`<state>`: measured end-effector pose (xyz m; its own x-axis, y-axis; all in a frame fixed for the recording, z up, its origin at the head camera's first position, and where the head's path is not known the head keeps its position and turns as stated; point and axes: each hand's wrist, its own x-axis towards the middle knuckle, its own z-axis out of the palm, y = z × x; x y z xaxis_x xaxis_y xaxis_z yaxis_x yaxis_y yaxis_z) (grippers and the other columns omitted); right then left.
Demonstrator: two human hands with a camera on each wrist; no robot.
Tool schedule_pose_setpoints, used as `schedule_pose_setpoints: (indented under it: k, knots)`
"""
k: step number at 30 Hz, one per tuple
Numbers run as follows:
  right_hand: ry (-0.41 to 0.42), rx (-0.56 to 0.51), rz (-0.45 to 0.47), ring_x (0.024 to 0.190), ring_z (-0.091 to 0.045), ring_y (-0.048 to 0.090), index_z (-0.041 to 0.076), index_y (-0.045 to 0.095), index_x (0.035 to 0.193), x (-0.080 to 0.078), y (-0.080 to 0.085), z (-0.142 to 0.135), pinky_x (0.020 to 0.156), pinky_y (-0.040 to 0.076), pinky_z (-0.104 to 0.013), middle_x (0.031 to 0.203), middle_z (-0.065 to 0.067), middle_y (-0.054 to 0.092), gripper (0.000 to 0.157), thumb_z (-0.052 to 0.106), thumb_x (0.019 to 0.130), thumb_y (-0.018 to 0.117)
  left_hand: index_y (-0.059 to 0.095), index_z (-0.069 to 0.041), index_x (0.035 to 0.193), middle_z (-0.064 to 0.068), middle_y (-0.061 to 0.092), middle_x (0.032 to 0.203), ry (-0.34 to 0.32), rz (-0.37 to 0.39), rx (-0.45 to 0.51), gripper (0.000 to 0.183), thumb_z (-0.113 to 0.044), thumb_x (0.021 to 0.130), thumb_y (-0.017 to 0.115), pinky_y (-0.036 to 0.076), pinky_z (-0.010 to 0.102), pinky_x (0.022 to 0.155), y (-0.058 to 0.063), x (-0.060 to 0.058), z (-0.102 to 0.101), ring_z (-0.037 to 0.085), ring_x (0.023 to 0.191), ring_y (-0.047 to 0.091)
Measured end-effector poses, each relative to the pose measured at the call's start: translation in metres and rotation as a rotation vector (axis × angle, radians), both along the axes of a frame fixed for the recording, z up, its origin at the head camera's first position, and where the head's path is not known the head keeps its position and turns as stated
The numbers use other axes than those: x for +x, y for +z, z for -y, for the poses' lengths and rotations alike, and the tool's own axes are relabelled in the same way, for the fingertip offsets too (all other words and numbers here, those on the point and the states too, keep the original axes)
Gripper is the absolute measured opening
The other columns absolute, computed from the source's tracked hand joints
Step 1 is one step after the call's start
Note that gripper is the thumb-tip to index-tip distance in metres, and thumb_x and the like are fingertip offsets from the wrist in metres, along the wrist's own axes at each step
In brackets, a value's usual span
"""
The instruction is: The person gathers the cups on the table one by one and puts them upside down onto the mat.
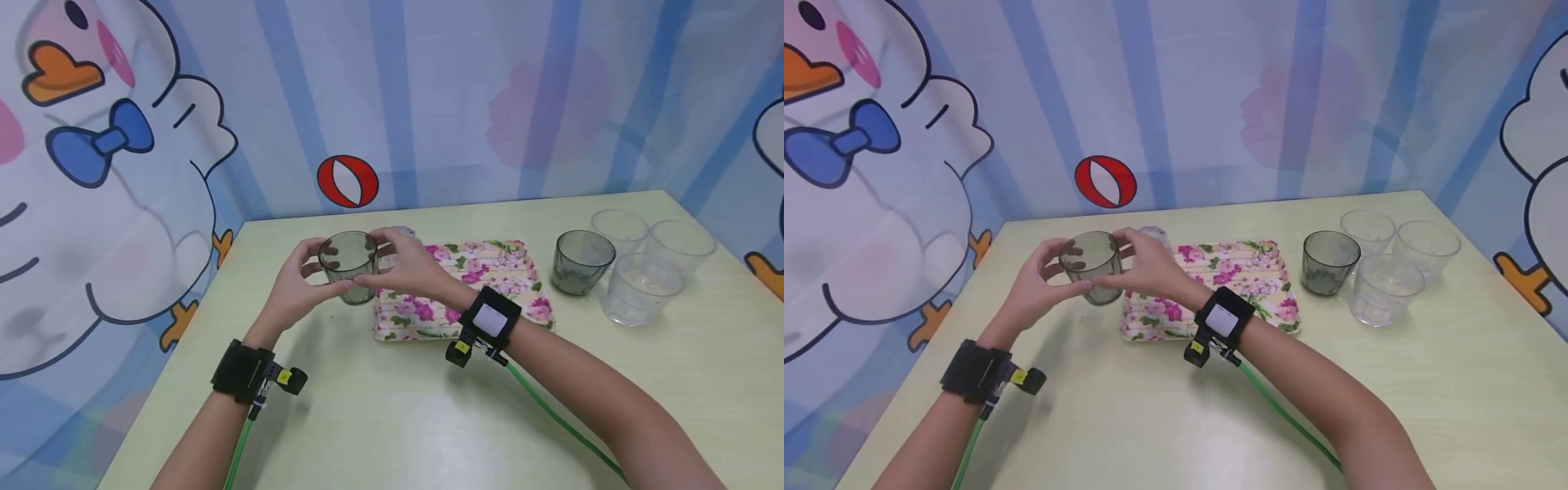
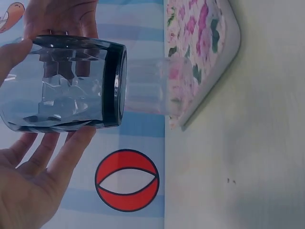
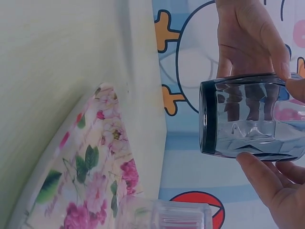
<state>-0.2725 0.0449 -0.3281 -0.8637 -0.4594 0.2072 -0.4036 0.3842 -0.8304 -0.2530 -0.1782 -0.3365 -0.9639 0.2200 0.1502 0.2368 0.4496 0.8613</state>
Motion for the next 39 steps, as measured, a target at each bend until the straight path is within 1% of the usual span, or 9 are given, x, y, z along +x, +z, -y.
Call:
schedule_pose_setpoints:
  k: [4,10,17,21,27,31,35,39]
  knots:
    - [-0.006,-0.034,0.007,0.117,-0.024,0.057,0.009,0.046,0.137,0.006,0.003,-0.006,0.083,0.06,-0.026,0.129,-0.009,0.052,0.072,0.029,0.076,0.08,0.037,-0.023,0.141,0.005,0.047,0.138,-0.006,-0.006,0.0,0.075,-0.03,0.078,0.079,0.056,0.043,0.091,0.006,0.005,-0.006,0.029,0.124,0.051]
    - [-0.02,-0.056,-0.004,0.116,-0.024,0.059,0.011,0.047,0.136,0.013,0.007,-0.015,0.084,0.06,-0.028,0.128,-0.009,0.055,0.07,0.027,0.076,0.08,0.039,-0.024,0.139,0.004,0.047,0.137,-0.014,-0.007,0.002,0.074,-0.029,0.078,0.079,0.058,0.042,0.089,0.011,0.009,-0.014,0.028,0.124,0.051]
    - [-0.052,-0.062,-0.018,0.113,-0.023,0.059,0.013,0.047,0.136,0.022,0.009,-0.025,0.082,0.061,-0.027,0.127,-0.006,0.056,0.071,0.027,0.076,0.081,0.039,-0.023,0.138,0.004,0.047,0.135,-0.041,-0.008,0.024,0.073,-0.024,0.077,0.08,0.058,0.041,0.091,0.018,0.017,-0.026,0.028,0.121,0.052]
    - [-0.05,-0.081,-0.023,0.112,-0.023,0.059,0.014,0.046,0.138,0.029,0.011,-0.031,0.082,0.061,-0.028,0.128,-0.006,0.055,0.073,0.026,0.076,0.081,0.039,-0.022,0.138,0.004,0.047,0.135,-0.055,-0.003,0.039,0.074,-0.022,0.077,0.08,0.057,0.043,0.094,0.018,0.019,-0.032,0.027,0.121,0.053]
    - [-0.072,-0.078,-0.02,0.114,-0.024,0.06,0.012,0.048,0.135,0.038,0.01,-0.04,0.083,0.061,-0.03,0.127,-0.006,0.056,0.069,0.025,0.076,0.081,0.039,-0.022,0.138,0.005,0.047,0.134,-0.07,0.004,0.049,0.075,-0.02,0.077,0.081,0.056,0.043,0.095,0.016,0.023,-0.042,0.027,0.122,0.053]
    - [-0.088,-0.082,-0.032,0.116,-0.026,0.06,0.011,0.049,0.134,0.041,0.009,-0.046,0.084,0.061,-0.032,0.127,-0.007,0.056,0.069,0.025,0.075,0.081,0.038,-0.02,0.139,0.005,0.047,0.133,-0.076,-0.003,0.049,0.077,-0.021,0.076,0.081,0.056,0.043,0.095,0.015,0.025,-0.048,0.028,0.121,0.054]
    - [-0.096,-0.084,-0.053,0.116,-0.026,0.06,0.01,0.049,0.134,0.044,0.007,-0.05,0.083,0.061,-0.032,0.127,-0.009,0.057,0.069,0.025,0.075,0.081,0.038,-0.018,0.14,0.006,0.047,0.133,-0.083,-0.003,0.054,0.077,-0.021,0.076,0.081,0.056,0.044,0.095,0.015,0.027,-0.052,0.029,0.121,0.054]
    - [-0.097,-0.089,-0.068,0.115,-0.026,0.06,0.012,0.05,0.133,0.046,0.005,-0.054,0.082,0.061,-0.031,0.126,-0.008,0.058,0.068,0.026,0.075,0.081,0.039,-0.021,0.139,0.006,0.047,0.133,-0.088,0.005,0.053,0.076,-0.021,0.076,0.081,0.056,0.044,0.095,0.014,0.029,-0.056,0.029,0.122,0.054]
